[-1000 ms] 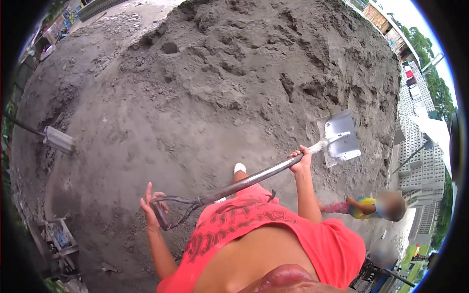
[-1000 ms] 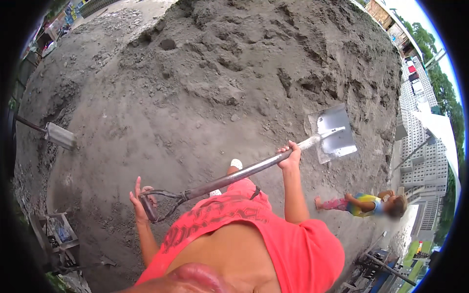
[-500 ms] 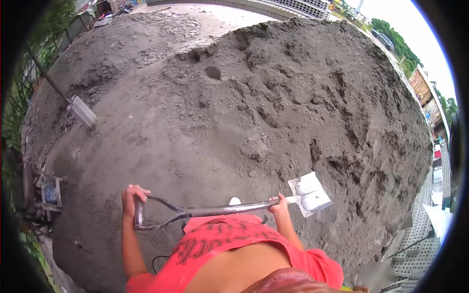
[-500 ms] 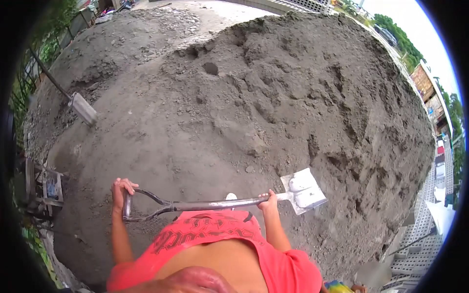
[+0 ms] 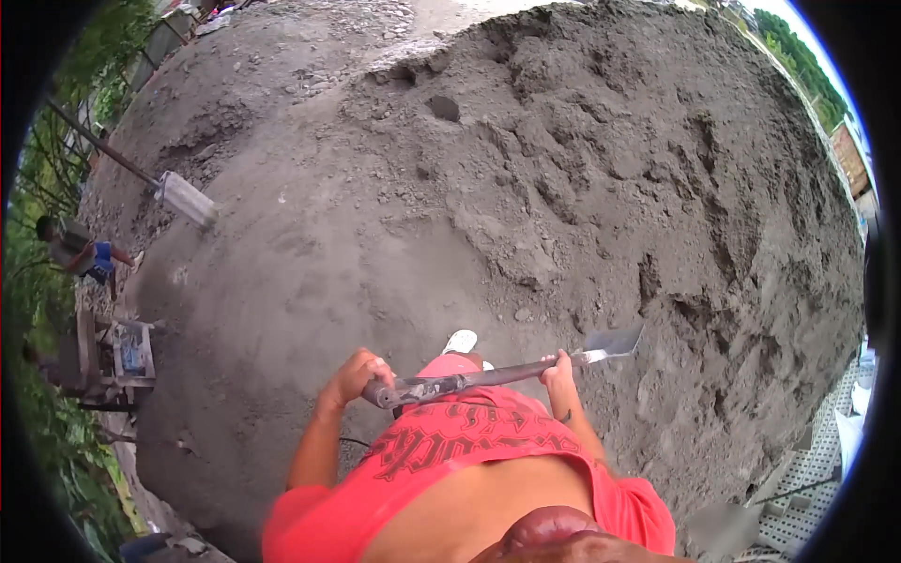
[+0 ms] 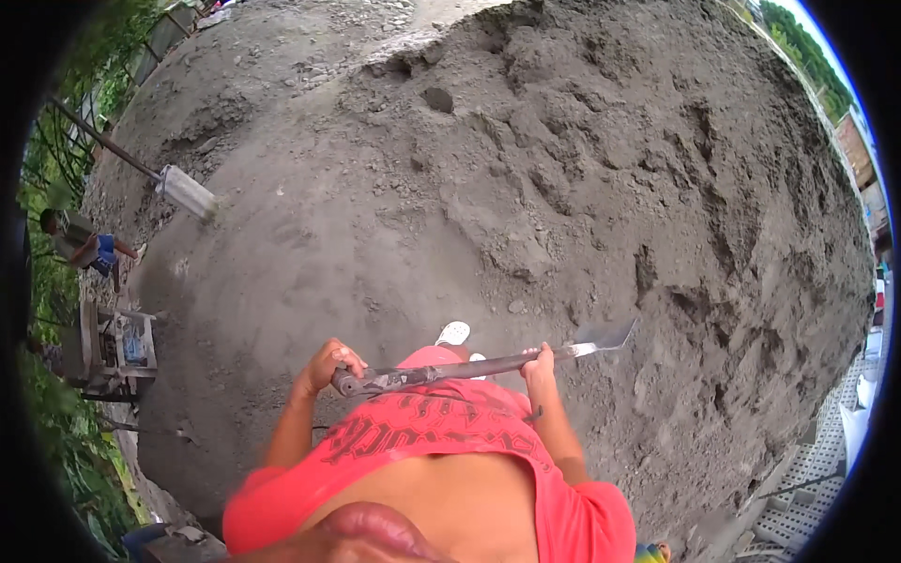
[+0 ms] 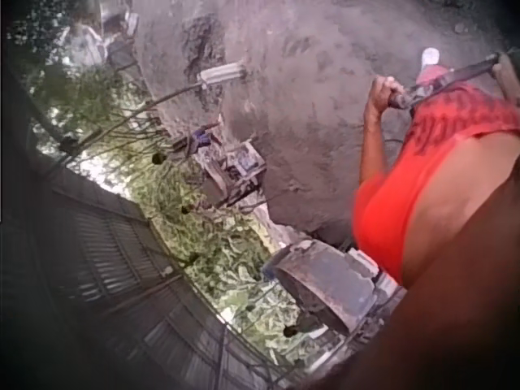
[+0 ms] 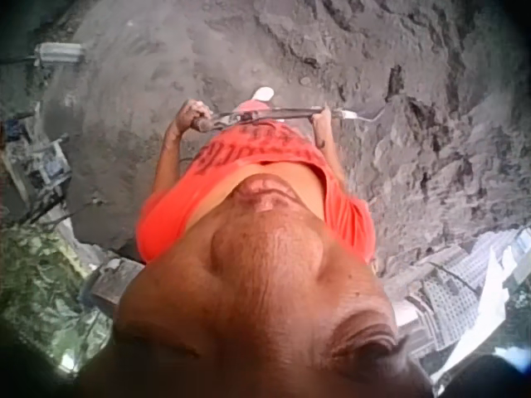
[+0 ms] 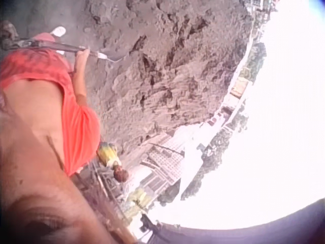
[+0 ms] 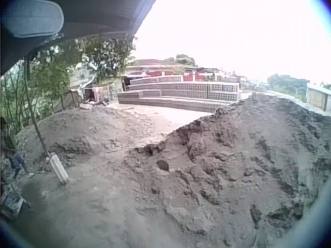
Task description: Operating a cement mixer and using a shovel to move sand and mix building materials.
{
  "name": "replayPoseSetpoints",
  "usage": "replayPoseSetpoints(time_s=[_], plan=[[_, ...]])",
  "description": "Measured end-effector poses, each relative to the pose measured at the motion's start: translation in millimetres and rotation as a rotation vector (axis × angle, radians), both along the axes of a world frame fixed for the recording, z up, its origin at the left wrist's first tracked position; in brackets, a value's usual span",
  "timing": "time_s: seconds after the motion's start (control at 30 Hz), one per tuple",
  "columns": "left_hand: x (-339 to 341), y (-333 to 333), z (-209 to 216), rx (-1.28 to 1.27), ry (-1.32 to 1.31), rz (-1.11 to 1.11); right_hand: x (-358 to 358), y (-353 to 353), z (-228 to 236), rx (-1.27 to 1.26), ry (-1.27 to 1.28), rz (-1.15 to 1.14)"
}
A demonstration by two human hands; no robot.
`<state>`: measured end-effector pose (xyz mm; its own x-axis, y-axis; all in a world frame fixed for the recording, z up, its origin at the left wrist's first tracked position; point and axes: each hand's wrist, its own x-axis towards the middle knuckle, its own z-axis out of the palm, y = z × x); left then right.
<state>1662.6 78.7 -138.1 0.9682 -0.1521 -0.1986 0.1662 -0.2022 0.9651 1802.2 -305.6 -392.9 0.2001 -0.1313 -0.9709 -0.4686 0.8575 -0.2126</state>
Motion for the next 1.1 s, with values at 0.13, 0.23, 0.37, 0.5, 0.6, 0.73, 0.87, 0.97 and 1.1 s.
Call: replayPoseSetpoints(time_s=[0.13,0.23,0.37,0.5,0.6,0.73,0.87,0.97,1.1], plan=[[51,7,13,-0.163,0.047,-0.246,-1,1,-7,0.060,-0.018,-0.141],[83,24,-2,0.119,0.285,-0.317,2,3,-2,0.077,0.033,-0.209],[140,2,10,0.143,0.165,-0.331,25,-7,-17,0.156,0.114,-0.339],[203,-45,69,0.312,0.002,-0.551,76,-13,1,0.166,-0.083,-0.397],[224,-90,89,0.353,-0.400,-0.553,117,-14,28,0.252,-0.342,-0.392],[249,-146,82,0.535,-0.753,-0.781,132,14,78,0.216,-0.649,-0.280],[283,-186,-8,0.552,-0.886,-0.769,103,56,151,0.214,-0.708,-0.048],[284,-194,-49,0.590,-0.951,-0.790,66,62,172,0.218,-0.573,-0.074],[286,-211,-50,0.476,-0.957,-0.771,50,61,176,0.085,-0.481,-0.304]])
